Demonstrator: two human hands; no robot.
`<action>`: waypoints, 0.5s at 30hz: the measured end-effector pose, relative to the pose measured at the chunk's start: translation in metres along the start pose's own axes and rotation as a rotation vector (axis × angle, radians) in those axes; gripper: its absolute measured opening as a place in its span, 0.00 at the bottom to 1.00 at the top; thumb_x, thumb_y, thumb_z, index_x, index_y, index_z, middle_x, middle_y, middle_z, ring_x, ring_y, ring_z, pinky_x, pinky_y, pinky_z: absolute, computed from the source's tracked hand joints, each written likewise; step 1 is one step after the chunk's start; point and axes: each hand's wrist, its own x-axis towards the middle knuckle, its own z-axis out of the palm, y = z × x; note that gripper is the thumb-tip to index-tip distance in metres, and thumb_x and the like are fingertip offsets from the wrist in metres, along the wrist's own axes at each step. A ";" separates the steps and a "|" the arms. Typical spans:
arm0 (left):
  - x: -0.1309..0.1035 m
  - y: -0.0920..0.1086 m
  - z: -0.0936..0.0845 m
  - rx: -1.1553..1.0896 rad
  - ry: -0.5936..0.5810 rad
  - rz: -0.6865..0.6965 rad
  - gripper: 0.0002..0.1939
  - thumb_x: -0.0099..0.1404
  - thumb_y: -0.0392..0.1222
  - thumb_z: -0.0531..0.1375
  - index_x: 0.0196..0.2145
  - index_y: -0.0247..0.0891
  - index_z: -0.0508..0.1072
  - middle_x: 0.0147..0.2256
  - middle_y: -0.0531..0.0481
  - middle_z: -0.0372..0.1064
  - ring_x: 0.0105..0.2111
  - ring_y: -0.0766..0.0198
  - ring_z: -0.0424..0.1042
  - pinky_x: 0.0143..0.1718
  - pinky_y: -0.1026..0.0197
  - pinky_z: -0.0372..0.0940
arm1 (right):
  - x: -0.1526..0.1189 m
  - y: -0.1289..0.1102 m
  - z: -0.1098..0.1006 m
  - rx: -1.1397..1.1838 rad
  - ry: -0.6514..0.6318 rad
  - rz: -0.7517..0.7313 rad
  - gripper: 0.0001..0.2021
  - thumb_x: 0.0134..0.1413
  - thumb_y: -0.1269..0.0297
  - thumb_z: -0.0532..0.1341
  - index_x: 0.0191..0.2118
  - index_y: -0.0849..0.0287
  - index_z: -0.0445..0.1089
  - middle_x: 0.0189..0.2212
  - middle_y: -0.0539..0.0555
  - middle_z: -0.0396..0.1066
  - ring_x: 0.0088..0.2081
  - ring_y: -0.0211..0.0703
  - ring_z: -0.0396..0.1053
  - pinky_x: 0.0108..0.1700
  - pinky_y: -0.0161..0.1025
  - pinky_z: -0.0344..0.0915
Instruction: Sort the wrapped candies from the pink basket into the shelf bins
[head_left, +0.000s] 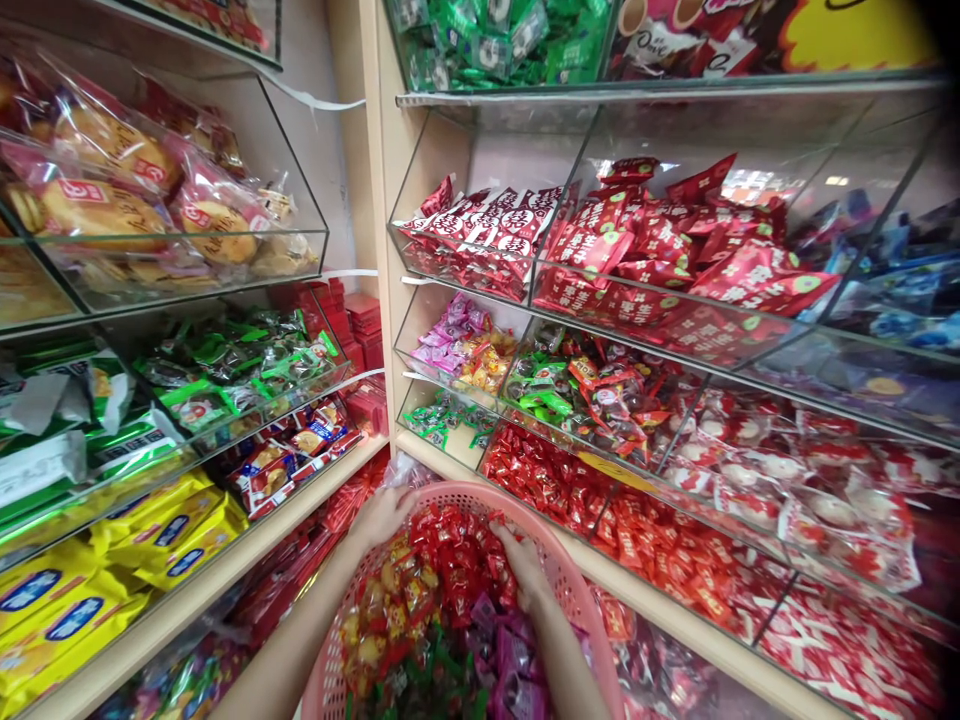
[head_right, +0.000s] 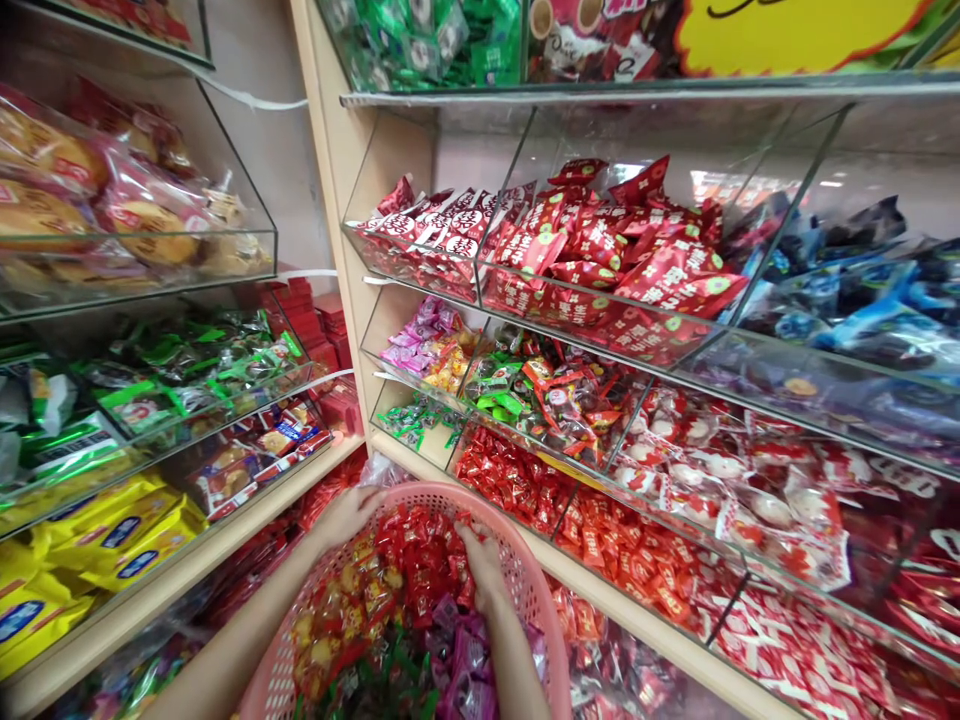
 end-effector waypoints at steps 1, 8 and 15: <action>0.000 0.000 0.000 -0.001 -0.003 -0.008 0.26 0.62 0.58 0.41 0.34 0.40 0.72 0.34 0.46 0.72 0.35 0.60 0.70 0.36 0.63 0.58 | 0.000 0.000 0.000 -0.010 0.019 -0.005 0.16 0.32 0.53 0.66 0.28 0.57 0.66 0.27 0.49 0.71 0.33 0.41 0.68 0.29 0.32 0.63; -0.001 0.000 -0.001 0.010 -0.013 -0.021 0.26 0.62 0.58 0.42 0.35 0.40 0.72 0.35 0.46 0.72 0.36 0.61 0.70 0.36 0.64 0.58 | -0.002 0.006 0.003 0.038 -0.057 0.079 0.19 0.33 0.52 0.66 0.31 0.57 0.65 0.26 0.49 0.70 0.25 0.36 0.66 0.22 0.30 0.58; -0.002 0.003 -0.002 0.019 -0.008 -0.042 0.25 0.62 0.59 0.42 0.35 0.40 0.72 0.34 0.46 0.72 0.35 0.60 0.70 0.35 0.63 0.58 | 0.001 0.006 0.000 0.049 -0.120 0.021 0.18 0.35 0.52 0.65 0.33 0.58 0.70 0.37 0.51 0.72 0.38 0.36 0.68 0.29 0.27 0.62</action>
